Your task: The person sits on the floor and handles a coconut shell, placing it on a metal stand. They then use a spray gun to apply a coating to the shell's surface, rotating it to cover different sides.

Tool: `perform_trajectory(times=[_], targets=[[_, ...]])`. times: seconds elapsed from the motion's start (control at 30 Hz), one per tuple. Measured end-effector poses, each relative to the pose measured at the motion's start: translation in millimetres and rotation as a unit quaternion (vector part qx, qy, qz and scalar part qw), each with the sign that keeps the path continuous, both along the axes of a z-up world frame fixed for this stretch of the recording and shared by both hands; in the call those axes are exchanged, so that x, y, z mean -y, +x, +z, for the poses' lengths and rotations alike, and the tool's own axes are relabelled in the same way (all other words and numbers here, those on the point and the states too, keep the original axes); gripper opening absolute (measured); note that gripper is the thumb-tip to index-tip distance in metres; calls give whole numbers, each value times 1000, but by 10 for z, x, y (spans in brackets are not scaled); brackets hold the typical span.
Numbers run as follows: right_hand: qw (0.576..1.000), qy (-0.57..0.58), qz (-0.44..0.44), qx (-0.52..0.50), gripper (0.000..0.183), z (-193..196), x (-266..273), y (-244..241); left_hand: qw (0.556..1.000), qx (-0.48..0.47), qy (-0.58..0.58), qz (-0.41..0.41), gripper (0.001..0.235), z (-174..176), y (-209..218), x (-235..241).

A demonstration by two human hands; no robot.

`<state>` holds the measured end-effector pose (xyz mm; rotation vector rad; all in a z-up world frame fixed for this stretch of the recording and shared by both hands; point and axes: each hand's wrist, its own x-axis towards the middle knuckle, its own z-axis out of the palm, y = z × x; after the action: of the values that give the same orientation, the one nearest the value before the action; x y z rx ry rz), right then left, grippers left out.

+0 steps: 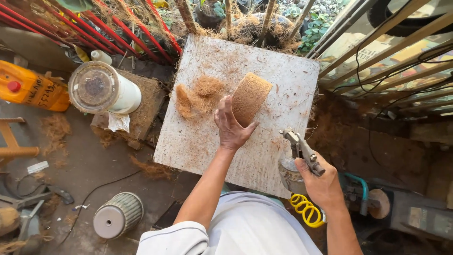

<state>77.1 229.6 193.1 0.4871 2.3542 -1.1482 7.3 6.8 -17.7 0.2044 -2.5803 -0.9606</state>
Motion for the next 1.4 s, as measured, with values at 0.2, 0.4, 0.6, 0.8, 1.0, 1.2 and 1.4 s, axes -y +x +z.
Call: perform_trajectory(times=[0.2,0.4,0.6,0.8,1.0,1.2,1.4], targets=[[996,74,43,5,58,421,492,-39,995,13,81,-58,124,48,70,69],[981,83,108,-138,65,223,720,31,979,26,189,-66,129,-12,78,117],[988,112,94,-47,63,252,969,47,867,75,488,-69,85,557,106,351],[988,145,52,23,59,517,1124,-35,792,83,604,-18,67,218,-33,476],[986,129,-15,-103,37,334,1069,80,801,74,592,-49,58,108,-24,493],[984,149,56,-85,38,-17,1132,209,782,89,615,-52,57,91,-84,570],[986,145,31,-75,35,136,1111,120,834,114,537,-61,59,146,-99,601]])
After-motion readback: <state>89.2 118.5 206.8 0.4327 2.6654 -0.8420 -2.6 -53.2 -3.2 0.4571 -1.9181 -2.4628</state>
